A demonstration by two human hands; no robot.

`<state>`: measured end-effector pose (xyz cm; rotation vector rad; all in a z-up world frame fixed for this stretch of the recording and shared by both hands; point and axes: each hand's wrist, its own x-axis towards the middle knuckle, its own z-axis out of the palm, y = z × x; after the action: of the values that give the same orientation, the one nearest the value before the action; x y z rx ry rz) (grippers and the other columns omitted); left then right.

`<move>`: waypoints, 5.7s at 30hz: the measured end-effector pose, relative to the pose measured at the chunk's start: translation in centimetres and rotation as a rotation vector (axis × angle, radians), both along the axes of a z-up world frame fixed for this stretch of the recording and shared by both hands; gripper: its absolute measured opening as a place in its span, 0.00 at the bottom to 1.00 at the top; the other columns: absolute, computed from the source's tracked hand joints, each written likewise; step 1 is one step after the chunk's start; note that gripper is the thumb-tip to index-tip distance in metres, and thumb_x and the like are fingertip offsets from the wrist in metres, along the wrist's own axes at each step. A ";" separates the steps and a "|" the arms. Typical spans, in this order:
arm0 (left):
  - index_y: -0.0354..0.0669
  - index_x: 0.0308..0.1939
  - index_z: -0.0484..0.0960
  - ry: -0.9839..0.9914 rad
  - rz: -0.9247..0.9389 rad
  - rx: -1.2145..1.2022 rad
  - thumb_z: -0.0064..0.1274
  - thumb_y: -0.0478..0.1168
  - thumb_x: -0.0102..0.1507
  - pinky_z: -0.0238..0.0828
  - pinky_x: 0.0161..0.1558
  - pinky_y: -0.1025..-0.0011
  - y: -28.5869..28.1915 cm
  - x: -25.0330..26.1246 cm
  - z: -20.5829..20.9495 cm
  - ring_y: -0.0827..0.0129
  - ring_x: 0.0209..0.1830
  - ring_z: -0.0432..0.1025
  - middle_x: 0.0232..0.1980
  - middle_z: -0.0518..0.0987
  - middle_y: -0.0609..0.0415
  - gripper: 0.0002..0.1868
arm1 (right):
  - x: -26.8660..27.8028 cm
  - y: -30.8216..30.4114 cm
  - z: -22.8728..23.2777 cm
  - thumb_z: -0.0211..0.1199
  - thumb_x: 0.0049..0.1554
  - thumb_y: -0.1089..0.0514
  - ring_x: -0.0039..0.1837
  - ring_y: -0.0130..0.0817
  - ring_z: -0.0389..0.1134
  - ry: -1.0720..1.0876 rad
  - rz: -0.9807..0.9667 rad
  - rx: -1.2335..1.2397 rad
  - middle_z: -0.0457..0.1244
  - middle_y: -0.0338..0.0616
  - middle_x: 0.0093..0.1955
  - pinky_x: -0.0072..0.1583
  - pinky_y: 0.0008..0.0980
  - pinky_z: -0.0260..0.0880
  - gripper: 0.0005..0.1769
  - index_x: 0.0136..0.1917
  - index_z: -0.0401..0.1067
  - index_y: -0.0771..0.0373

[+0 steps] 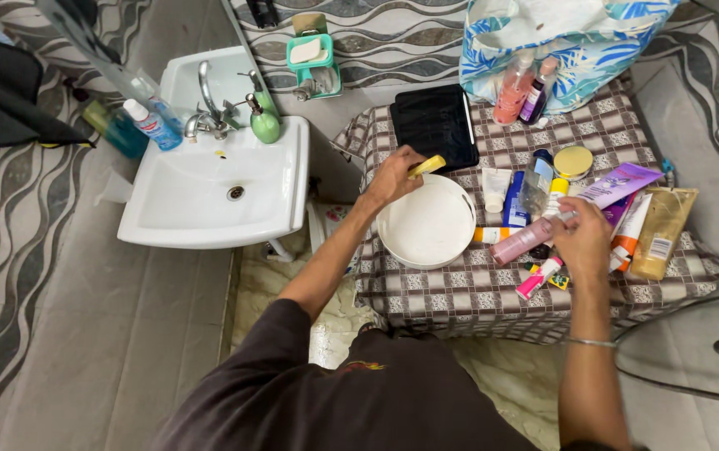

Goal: The person organizes various toiletries and cosmetic items on a tiled bathroom counter. They pick up bottles, tubes, and a small bowl, moving them around and placing them into a white bowl. The person also briefly washes their hands at the sink.

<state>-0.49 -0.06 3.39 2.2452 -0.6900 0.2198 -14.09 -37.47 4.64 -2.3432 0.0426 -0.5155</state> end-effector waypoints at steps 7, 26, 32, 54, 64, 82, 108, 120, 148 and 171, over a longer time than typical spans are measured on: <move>0.42 0.53 0.79 0.226 -0.049 0.341 0.62 0.33 0.54 0.79 0.39 0.60 -0.4 1.1 1.0 0.57 0.38 0.81 0.42 0.84 0.47 0.22 | -2.0 0.2 -2.6 0.76 0.57 0.57 0.44 0.39 0.73 0.022 -0.260 0.111 0.70 0.53 0.46 0.46 0.37 0.73 0.22 0.56 0.69 0.70; 0.45 0.58 0.78 0.054 0.011 0.370 0.63 0.32 0.52 0.80 0.45 0.56 -1.4 4.6 -4.8 0.49 0.42 0.81 0.42 0.85 0.41 0.29 | -1.7 5.1 -1.4 0.79 0.53 0.45 0.34 0.42 0.73 0.259 -0.388 0.225 0.68 0.60 0.39 0.38 0.40 0.76 0.41 0.62 0.56 0.69; 0.46 0.60 0.75 0.082 0.030 0.311 0.63 0.32 0.52 0.81 0.43 0.58 -0.8 4.0 -4.7 0.51 0.41 0.81 0.45 0.84 0.43 0.31 | -1.4 5.4 -1.8 0.80 0.52 0.43 0.36 0.45 0.73 0.271 -0.418 0.173 0.68 0.61 0.40 0.40 0.41 0.76 0.42 0.62 0.57 0.68; 0.39 0.63 0.66 0.077 0.029 -0.011 0.68 0.38 0.53 0.76 0.50 0.55 4.0 1.9 -5.2 0.43 0.47 0.80 0.48 0.83 0.37 0.38 | 7.6 23.3 -6.2 0.82 0.42 0.47 0.48 0.38 0.71 0.475 0.534 -0.208 0.70 0.45 0.46 0.52 0.37 0.73 0.27 0.50 0.78 0.62; 0.31 0.67 0.60 0.339 -0.052 0.061 0.71 0.38 0.50 0.73 0.59 0.60 6.0 1.6 -8.3 0.47 0.56 0.77 0.55 0.80 0.33 0.47 | 9.2 22.7 -9.8 0.76 0.49 0.55 0.43 0.32 0.73 0.562 0.501 0.014 0.72 0.44 0.39 0.49 0.31 0.74 0.10 0.43 0.82 0.62; 0.34 0.74 0.59 0.507 -0.020 0.244 0.67 0.39 0.49 0.70 0.63 0.61 5.4 1.9 -12.3 0.45 0.62 0.72 0.59 0.77 0.31 0.52 | 7.1 21.2 -7.7 0.64 0.60 0.58 0.51 0.40 0.72 0.338 0.468 0.046 0.70 0.52 0.50 0.54 0.38 0.73 0.11 0.50 0.76 0.70; 0.35 0.66 0.70 0.518 0.044 0.222 0.59 0.30 0.49 0.79 0.53 0.64 5.8 1.0 -9.8 0.50 0.50 0.80 0.49 0.83 0.34 0.39 | 8.3 20.9 -9.9 0.62 0.61 0.57 0.50 0.43 0.72 0.396 0.425 -0.041 0.69 0.53 0.49 0.55 0.40 0.71 0.10 0.50 0.75 0.68; 0.24 0.65 0.66 0.122 0.092 -0.033 0.68 0.29 0.46 0.59 0.65 0.50 6.7 0.6 -7.6 0.34 0.67 0.60 0.64 0.66 0.22 0.45 | 3.0 13.9 -4.1 0.58 0.69 0.60 0.50 0.25 0.65 0.134 0.314 0.826 0.64 0.39 0.49 0.50 0.26 0.71 0.04 0.54 0.68 0.63; 0.40 0.51 0.81 0.181 -0.221 -0.631 0.54 0.30 0.62 0.73 0.46 0.73 -14.2 -18.6 -6.6 0.70 0.44 0.74 0.48 0.82 0.53 0.13 | -43.6 -11.1 -13.0 0.56 0.73 0.64 0.45 0.32 0.59 0.020 -0.350 1.320 0.58 0.39 0.44 0.49 0.33 0.64 0.07 0.51 0.63 0.63; 0.82 0.77 0.55 0.622 0.183 0.667 0.69 0.61 0.52 0.52 0.69 0.28 -7.7 -7.6 -11.7 0.25 0.80 0.38 0.85 0.34 0.44 0.53 | -34.3 -7.5 -18.3 0.47 0.63 0.75 0.49 0.42 0.72 -0.008 -0.596 1.124 0.68 0.45 0.54 0.50 0.45 0.77 0.20 0.63 0.67 0.61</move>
<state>-8.07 -7.78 -8.32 2.7834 -0.2243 -0.6966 -48.43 -45.01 -13.66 -1.1892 0.8204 -0.5685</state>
